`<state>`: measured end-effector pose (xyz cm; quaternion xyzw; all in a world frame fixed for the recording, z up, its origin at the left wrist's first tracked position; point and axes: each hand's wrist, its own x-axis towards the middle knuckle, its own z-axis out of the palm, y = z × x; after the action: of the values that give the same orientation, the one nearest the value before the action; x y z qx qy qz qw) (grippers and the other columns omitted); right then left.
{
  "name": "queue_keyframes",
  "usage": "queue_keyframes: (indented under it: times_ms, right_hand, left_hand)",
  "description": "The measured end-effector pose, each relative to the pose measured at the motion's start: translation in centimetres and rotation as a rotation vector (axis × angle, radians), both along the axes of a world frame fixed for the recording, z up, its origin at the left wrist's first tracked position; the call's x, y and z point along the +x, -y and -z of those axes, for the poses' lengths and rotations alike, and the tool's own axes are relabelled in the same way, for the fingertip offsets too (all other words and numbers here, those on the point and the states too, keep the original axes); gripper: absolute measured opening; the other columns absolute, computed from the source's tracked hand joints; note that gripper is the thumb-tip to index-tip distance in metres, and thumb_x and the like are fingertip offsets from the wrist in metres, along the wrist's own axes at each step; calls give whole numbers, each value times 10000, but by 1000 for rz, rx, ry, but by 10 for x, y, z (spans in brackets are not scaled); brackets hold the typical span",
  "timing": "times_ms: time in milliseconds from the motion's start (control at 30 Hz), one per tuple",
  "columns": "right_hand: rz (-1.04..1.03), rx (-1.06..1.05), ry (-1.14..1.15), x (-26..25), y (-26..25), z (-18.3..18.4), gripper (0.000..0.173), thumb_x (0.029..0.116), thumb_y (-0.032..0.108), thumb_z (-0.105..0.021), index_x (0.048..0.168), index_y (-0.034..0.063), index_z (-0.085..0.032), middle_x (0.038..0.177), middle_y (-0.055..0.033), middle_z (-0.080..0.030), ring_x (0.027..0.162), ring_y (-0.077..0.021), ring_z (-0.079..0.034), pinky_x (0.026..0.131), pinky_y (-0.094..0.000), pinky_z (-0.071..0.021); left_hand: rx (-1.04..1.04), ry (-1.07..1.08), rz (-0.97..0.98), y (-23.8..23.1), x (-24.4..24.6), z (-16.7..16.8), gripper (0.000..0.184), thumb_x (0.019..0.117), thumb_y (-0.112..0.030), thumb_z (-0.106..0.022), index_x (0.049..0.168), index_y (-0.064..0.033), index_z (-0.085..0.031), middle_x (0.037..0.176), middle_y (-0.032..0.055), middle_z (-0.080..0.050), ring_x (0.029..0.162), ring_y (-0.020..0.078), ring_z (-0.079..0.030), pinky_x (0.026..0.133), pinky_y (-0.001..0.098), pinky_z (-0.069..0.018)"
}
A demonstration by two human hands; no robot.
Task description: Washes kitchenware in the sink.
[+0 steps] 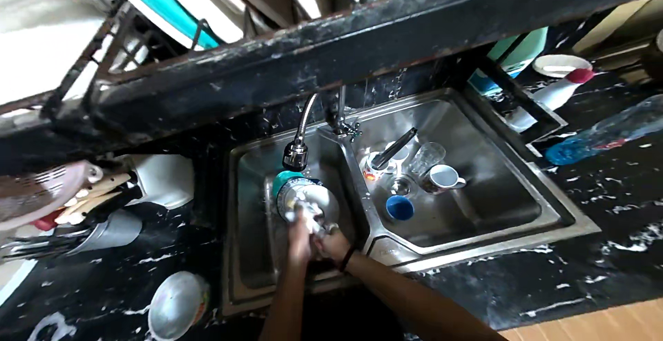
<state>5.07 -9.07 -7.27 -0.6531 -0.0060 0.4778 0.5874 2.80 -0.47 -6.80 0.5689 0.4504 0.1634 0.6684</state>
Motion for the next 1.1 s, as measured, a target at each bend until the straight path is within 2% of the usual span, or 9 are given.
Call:
queue_keyframes:
  times_ms: [67,133,333,433,567,700,833,967,1100]
  right_hand:
    - [-316,-197,163,7,6,9,348,1073,121,-481,1315,-120,-549,1148,-249,-654,998,-291,-663,939,-413,-526]
    - [-724,-270,396,17,18,13,466,1071,200,-517,1433,-92,-492,1414,-298,-547,1327,-398,-534,1154,-522,-374]
    - [-335,-676,678,101,83,1,450,1051,256,-524,1402,-25,-551,1317,-281,-621,1251,-430,-595,1049,-578,-459]
    - [-582,-966,435,140,103,39,478,1024,235,-568,1377,-86,-537,1453,-294,-512,1364,-448,-491,1077,-627,-415]
    - [-875,-919,427,160,118,126,469,1008,227,-613,1337,-103,-560,1421,-315,-532,1353,-467,-495,1080,-658,-396]
    - [-904,-929,441,167,118,149,447,1008,192,-601,1357,-82,-559,1440,-297,-527,1368,-456,-486,1086,-651,-396]
    - [-504,-732,334,184,136,118,466,1064,230,-528,1399,-93,-521,1448,-303,-516,1360,-417,-504,1127,-567,-390]
    - [467,-149,-50,148,150,39,375,1106,255,-443,1384,11,-503,1080,-186,-607,834,-274,-648,651,-465,-577]
    - [700,364,-308,96,121,-12,439,1122,363,-292,1356,49,-489,1094,-199,-655,878,-337,-710,651,-521,-617]
  left_hand:
    - [132,-173,157,13,-7,9,375,1055,-127,-556,1365,78,-512,1155,201,-643,982,196,-634,880,347,-536]
    - [256,-338,288,-4,-6,27,489,1006,-113,-642,1415,94,-473,1322,275,-598,1192,302,-608,1038,421,-487]
    - [502,-996,855,-55,22,85,532,990,-339,-656,1336,58,-584,1349,275,-603,1274,406,-584,1056,580,-462]
    - [611,-1089,962,-46,39,85,542,990,-371,-646,1355,26,-587,1372,243,-604,1303,391,-569,1062,588,-451]
    - [635,-1159,1037,-40,51,79,500,1004,-343,-617,1329,36,-600,1364,253,-604,1298,391,-573,1048,593,-459]
    - [607,-1132,991,-49,46,80,505,997,-365,-631,1314,29,-614,1347,260,-612,1280,409,-580,1038,600,-464]
    - [653,-747,756,-41,26,55,513,1040,-326,-587,1384,55,-563,1385,283,-582,1323,394,-554,1120,534,-420]
    - [301,-91,490,9,11,11,383,1066,-116,-497,1384,97,-515,1277,230,-626,1142,200,-628,1012,350,-507]
    - [382,411,381,76,24,-2,354,956,-20,-526,1244,179,-573,1226,205,-659,1145,75,-624,1030,228,-488]
